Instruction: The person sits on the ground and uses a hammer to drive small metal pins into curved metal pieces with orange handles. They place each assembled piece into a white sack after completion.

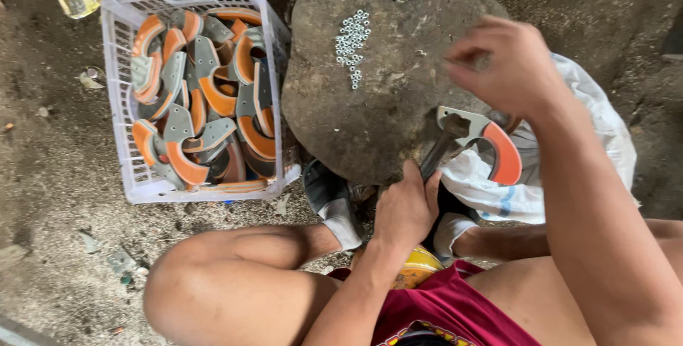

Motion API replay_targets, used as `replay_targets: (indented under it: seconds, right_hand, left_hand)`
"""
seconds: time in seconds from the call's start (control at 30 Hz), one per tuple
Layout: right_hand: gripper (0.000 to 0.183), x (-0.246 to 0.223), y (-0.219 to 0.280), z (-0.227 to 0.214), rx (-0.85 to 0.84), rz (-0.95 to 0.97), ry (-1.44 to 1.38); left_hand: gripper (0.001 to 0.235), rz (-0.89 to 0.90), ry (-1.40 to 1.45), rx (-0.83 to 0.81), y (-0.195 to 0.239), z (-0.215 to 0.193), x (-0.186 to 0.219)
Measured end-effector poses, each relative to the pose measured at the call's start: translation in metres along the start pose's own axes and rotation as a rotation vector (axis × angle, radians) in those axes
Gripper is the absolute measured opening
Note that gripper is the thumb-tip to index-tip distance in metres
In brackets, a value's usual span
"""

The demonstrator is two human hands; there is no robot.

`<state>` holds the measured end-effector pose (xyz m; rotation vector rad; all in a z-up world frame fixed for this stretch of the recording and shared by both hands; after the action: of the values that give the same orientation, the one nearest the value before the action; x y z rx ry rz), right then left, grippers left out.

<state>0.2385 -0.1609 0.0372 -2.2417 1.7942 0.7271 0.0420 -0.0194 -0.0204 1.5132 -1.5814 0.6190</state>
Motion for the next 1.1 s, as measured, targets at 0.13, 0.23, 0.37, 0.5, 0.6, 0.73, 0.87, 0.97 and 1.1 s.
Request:
replay_targets:
  seconds: [0.13,0.23,0.37,0.5,0.6,0.73,0.87,0.97,1.1]
  right_hand:
    - [0.023,0.033,0.063,-0.001,-0.072,0.168,-0.075]
    - [0.024,0.043,0.078,0.013,-0.137,0.193,-0.116]
    - [0.024,0.045,0.08,0.018,-0.112,0.197,-0.147]
    - [0.024,0.045,0.079,0.02,-0.105,0.183,-0.189]
    - [0.023,0.046,0.081,0.021,-0.079,0.144,-0.183]
    - [0.023,0.051,0.081,0.024,-0.063,0.129,-0.184]
    - [0.023,0.053,0.081,0.027,-0.056,0.109,-0.2]
    - [0.022,0.051,0.081,0.027,-0.037,0.099,-0.209]
    - [0.027,0.05,0.085,0.023,-0.008,0.105,-0.198]
  left_hand:
    - [0.044,0.094,-0.018,0.077,-0.002,0.003,-0.001]
    - [0.045,0.097,-0.06,0.085,-0.001,0.006,-0.002]
    - [0.046,0.087,-0.082,0.087,-0.001,0.007,-0.002]
    - [0.045,0.063,-0.094,0.071,-0.001,0.007,-0.002]
    - [0.045,0.081,-0.082,0.091,0.0,0.007,-0.001]
    - [0.043,0.069,-0.074,0.08,-0.001,0.007,-0.004]
    - [0.043,0.089,-0.073,0.086,-0.001,0.008,-0.005]
    - [0.042,0.09,-0.068,0.095,0.0,0.009,-0.006]
    - [0.04,0.097,-0.069,0.101,-0.001,0.009,-0.007]
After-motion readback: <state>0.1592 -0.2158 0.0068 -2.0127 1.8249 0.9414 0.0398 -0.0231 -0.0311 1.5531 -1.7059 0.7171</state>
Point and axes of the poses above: each hand's wrist, its own y-axis away from the middle knuckle, its own z-axis out of the palm, x = y × z, the point moved 4 cm from there along -y, towards the middle knuckle, and after that the axes turned 15 degrees about z, right-handed, at the moved point
